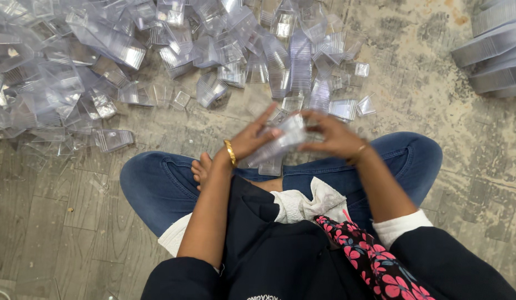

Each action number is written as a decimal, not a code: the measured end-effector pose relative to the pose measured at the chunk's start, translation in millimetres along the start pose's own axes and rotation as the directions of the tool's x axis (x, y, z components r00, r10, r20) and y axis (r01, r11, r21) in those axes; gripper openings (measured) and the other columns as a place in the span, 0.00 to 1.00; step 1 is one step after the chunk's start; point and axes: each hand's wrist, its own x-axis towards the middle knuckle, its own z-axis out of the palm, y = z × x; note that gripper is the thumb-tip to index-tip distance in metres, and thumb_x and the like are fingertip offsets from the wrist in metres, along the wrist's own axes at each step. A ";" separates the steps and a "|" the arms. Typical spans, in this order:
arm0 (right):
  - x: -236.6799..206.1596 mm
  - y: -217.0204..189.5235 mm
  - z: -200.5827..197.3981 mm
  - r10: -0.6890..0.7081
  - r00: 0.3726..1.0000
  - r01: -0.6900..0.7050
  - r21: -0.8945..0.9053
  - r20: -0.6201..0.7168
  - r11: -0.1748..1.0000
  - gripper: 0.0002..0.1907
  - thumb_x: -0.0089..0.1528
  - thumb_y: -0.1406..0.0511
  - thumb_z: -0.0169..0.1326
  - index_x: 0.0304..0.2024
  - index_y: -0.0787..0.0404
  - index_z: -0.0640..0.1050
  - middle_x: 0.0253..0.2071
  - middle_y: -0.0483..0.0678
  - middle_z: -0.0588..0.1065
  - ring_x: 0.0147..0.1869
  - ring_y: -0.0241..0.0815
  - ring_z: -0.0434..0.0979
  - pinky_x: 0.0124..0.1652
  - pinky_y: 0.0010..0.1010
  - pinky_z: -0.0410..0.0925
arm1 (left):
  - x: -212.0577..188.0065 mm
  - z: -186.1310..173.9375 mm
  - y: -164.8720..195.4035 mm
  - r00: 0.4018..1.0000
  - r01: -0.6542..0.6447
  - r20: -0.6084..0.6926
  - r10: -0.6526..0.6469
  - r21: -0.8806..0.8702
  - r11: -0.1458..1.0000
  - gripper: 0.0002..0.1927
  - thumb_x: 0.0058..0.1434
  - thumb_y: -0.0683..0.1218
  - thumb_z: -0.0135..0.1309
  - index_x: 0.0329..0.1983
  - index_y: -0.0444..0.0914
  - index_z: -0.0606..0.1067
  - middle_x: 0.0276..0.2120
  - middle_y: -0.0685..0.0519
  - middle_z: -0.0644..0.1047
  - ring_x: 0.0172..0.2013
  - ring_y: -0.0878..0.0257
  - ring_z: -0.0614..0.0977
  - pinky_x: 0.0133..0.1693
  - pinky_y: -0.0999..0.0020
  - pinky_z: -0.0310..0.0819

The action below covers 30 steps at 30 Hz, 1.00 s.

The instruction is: The person sits cross-legged on the floor in front of a large pile of clear plastic cups. They pick up cups one at a time, nest them together into stacks, and place the finished stacks on the floor beside them.

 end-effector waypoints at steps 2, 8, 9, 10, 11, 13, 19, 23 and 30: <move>2.1 -0.6 11.3 -0.064 0.991 0.066 -0.015 0.116 0.998 0.39 0.57 0.68 0.67 0.69 0.57 0.66 0.70 0.47 0.65 0.74 0.48 0.63 0.68 0.45 0.61 | -4.9 5.1 4.3 0.996 -0.015 0.087 0.019 -0.039 0.999 0.44 0.68 0.62 0.52 0.80 0.47 0.48 0.79 0.44 0.49 0.75 0.51 0.56 0.70 0.56 0.53; 37.9 26.7 2.1 -0.007 0.866 -0.067 -0.131 -0.500 0.989 0.21 0.61 0.65 0.62 0.57 0.56 0.80 0.57 0.47 0.75 0.59 0.48 0.76 0.58 0.42 0.71 | -11.2 -6.4 28.4 0.976 -0.085 -0.215 -0.045 -0.557 0.826 0.31 0.69 0.63 0.50 0.70 0.45 0.66 0.51 0.47 0.76 0.50 0.55 0.80 0.49 0.57 0.80; 50.4 33.9 1.6 -0.166 0.824 -0.087 -0.410 -0.542 0.908 0.19 0.61 0.67 0.63 0.55 0.58 0.80 0.54 0.49 0.75 0.58 0.50 0.76 0.57 0.42 0.71 | -11.0 -10.7 31.8 0.956 -0.127 -0.287 -0.062 -0.596 0.792 0.28 0.69 0.63 0.50 0.66 0.46 0.66 0.49 0.50 0.75 0.49 0.58 0.80 0.47 0.59 0.80; 61.6 40.7 2.0 -0.329 0.782 -0.127 -0.652 -0.530 0.748 0.18 0.60 0.70 0.63 0.53 0.59 0.81 0.51 0.52 0.75 0.56 0.52 0.75 0.56 0.41 0.70 | -11.6 -13.4 34.2 0.931 -0.175 -0.357 -0.082 -0.631 0.756 0.25 0.69 0.64 0.49 0.62 0.46 0.67 0.48 0.53 0.75 0.47 0.61 0.81 0.45 0.61 0.81; 71.3 46.9 2.3 -0.393 0.769 -0.120 -0.718 -0.504 0.686 0.18 0.58 0.70 0.63 0.51 0.61 0.81 0.49 0.52 0.75 0.54 0.54 0.75 0.54 0.42 0.70 | -12.5 -15.3 36.1 0.923 -0.195 -0.375 -0.086 -0.647 0.737 0.25 0.69 0.64 0.49 0.61 0.46 0.68 0.48 0.53 0.75 0.48 0.61 0.81 0.46 0.61 0.81; 87.9 55.9 1.8 -0.514 0.743 -0.102 -0.831 -0.429 0.546 0.16 0.55 0.71 0.63 0.46 0.64 0.80 0.47 0.54 0.74 0.50 0.58 0.74 0.50 0.43 0.69 | -14.7 -19.1 38.2 0.903 -0.238 -0.419 -0.094 -0.672 0.701 0.24 0.69 0.64 0.48 0.60 0.46 0.69 0.49 0.52 0.75 0.49 0.61 0.81 0.48 0.61 0.81; 86.0 63.0 -26.7 -0.567 0.540 -0.187 -0.746 -0.621 0.639 0.06 0.64 0.74 0.59 0.43 0.61 0.78 0.43 0.53 0.75 0.50 0.54 0.76 0.50 0.42 0.70 | -13.7 -15.5 31.7 0.857 -0.232 -0.515 -0.033 -0.443 0.866 0.24 0.71 0.63 0.46 0.59 0.44 0.71 0.56 0.57 0.70 0.57 0.65 0.72 0.59 0.66 0.68; 73.4 68.2 -49.7 -0.299 0.566 -0.065 -0.403 -0.768 0.913 0.04 0.69 0.72 0.54 0.46 0.63 0.75 0.42 0.49 0.77 0.46 0.40 0.79 0.47 0.30 0.71 | -9.0 -14.4 27.3 0.870 -0.194 -0.491 -0.037 -0.410 0.891 0.24 0.71 0.64 0.45 0.59 0.44 0.72 0.53 0.55 0.70 0.53 0.64 0.72 0.57 0.66 0.67; 58.9 72.2 -57.3 -0.211 0.764 0.220 -0.061 -0.609 0.974 0.08 0.71 0.75 0.49 0.52 0.65 0.74 0.46 0.43 0.76 0.50 0.33 0.75 0.52 0.24 0.69 | -8.9 -8.6 26.8 0.909 -0.087 -0.410 0.076 -0.009 0.996 0.29 0.70 0.64 0.44 0.65 0.43 0.69 0.50 0.51 0.76 0.50 0.63 0.77 0.57 0.67 0.68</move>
